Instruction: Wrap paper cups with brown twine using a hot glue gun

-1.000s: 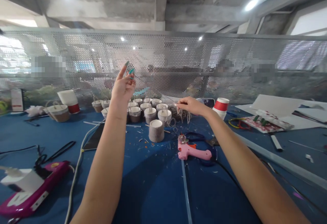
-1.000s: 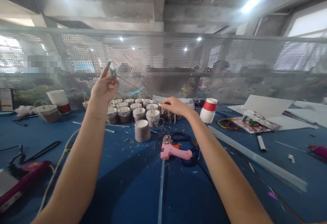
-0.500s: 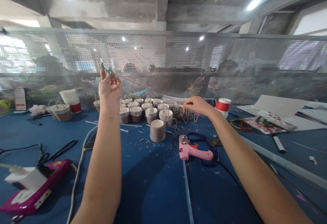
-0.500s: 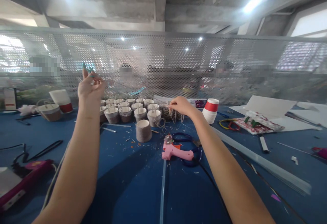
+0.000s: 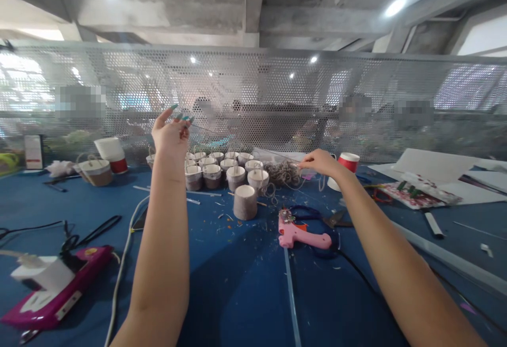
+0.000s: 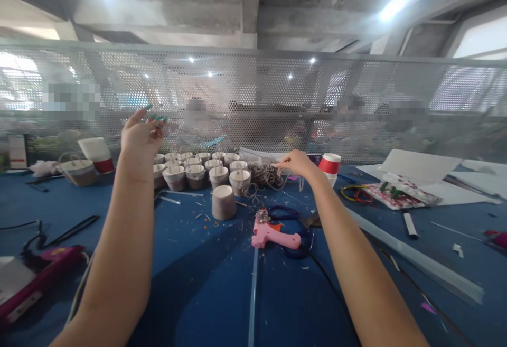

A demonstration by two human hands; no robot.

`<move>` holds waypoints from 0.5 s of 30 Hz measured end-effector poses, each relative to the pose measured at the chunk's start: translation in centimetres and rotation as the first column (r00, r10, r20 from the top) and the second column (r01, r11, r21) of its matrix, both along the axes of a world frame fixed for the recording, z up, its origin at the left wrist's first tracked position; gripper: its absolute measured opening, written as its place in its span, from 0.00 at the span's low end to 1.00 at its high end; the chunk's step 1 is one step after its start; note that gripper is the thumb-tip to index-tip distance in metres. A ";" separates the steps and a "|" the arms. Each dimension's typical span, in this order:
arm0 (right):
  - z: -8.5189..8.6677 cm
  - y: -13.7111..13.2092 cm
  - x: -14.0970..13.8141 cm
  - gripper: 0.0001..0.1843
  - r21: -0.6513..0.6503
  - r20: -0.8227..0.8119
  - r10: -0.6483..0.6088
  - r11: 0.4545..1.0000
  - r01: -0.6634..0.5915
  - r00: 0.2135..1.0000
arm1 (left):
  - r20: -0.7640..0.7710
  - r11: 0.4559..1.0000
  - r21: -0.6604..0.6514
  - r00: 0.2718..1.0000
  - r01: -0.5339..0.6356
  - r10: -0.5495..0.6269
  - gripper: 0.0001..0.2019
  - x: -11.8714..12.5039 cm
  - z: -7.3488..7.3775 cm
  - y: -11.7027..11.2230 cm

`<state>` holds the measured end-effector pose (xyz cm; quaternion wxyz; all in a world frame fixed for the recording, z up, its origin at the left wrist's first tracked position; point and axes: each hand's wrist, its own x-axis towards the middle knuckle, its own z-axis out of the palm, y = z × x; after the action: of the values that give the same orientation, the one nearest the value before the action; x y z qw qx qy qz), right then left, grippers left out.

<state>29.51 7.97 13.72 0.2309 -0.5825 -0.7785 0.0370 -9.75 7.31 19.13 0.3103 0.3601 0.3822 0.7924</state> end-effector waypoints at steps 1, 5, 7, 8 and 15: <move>-0.1 0.2 0.3 0.14 0.002 0.002 -0.002 1.000 0.002 1.000 | 0.000 1.000 -0.002 1.000 -0.018 0.018 0.25 -0.1 -0.1 0.2; -0.7 0.9 1.1 0.15 -0.005 0.013 -0.005 1.000 0.005 1.000 | 0.037 0.998 -0.027 0.998 -0.056 0.057 0.27 -0.6 -0.2 0.5; -1.0 1.1 1.4 0.17 -0.018 0.020 0.000 1.000 0.000 1.000 | 0.029 0.997 -0.042 0.997 -0.068 0.069 0.29 -0.8 -0.2 0.2; -1.2 1.3 1.6 0.17 -0.026 0.024 0.000 1.000 0.001 1.000 | 0.023 0.995 -0.048 0.995 -0.091 0.092 0.30 -0.9 -0.1 0.1; -2.8 2.1 2.1 0.23 -0.099 0.042 -0.047 0.994 0.051 0.998 | 0.052 0.995 0.033 0.994 -0.097 0.095 0.31 -1.2 1.2 -1.8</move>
<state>31.64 10.07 10.95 0.1867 -0.6130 -0.7655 0.0586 -10.97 5.48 20.32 0.2750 0.3264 0.3771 0.8219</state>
